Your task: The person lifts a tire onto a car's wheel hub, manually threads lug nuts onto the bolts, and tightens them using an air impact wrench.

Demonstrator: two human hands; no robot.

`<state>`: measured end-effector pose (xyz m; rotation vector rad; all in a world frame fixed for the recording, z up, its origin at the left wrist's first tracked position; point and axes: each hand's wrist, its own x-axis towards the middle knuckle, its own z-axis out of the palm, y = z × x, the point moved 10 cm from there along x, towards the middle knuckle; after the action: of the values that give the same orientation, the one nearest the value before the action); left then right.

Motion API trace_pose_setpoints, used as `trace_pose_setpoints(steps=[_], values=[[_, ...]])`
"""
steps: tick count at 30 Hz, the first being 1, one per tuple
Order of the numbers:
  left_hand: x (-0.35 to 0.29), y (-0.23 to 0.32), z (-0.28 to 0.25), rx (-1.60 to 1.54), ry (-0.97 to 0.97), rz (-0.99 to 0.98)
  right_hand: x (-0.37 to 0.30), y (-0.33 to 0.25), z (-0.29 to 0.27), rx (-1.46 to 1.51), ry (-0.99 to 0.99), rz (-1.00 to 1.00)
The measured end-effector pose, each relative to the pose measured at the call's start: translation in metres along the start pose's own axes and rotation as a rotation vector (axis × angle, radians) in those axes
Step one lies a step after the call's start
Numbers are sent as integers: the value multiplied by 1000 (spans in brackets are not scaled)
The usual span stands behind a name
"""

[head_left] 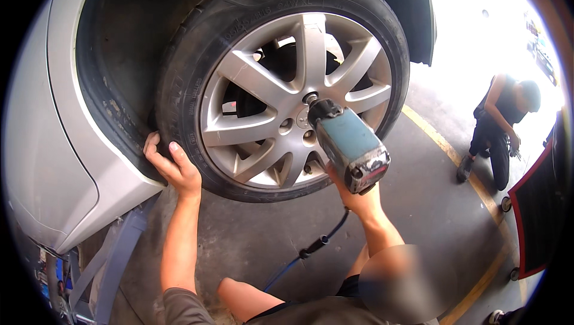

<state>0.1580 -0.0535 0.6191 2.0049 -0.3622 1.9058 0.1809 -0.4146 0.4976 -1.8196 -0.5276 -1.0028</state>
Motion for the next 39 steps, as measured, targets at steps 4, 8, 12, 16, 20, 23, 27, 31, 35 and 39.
trace_pose_setpoints(steps=[4, 8, 12, 16, 20, 23, 27, 31, 35, 39], values=[[5, 11, -2, -25, 1, 60, 22, -1, -21, 58, -19, 99], [-4, 89, -17, -151, 95, 328, 7, 43, 1, 506, -123, 698], [-79, 115, 107, -920, -790, -646, -2, 38, 15, 559, -23, 662], [-125, 159, 195, -1724, -694, -1423, 6, 30, 13, 305, -51, 538], [-104, 166, 177, -1489, -664, -1251, 9, 33, 12, 328, -135, 596], [-11, 154, 56, -793, -295, -146, 10, 27, 13, 417, -108, 567], [36, 53, -21, -79, 115, -70, 6, 30, 18, 419, -90, 600], [36, 16, 7, 62, -43, -70, 3, 39, 16, 336, -91, 623], [34, 12, 8, 2, -7, -208, 12, 32, 7, 151, -73, 437], [43, 10, 9, -15, -22, -266, 11, 34, 13, 247, -111, 505]])
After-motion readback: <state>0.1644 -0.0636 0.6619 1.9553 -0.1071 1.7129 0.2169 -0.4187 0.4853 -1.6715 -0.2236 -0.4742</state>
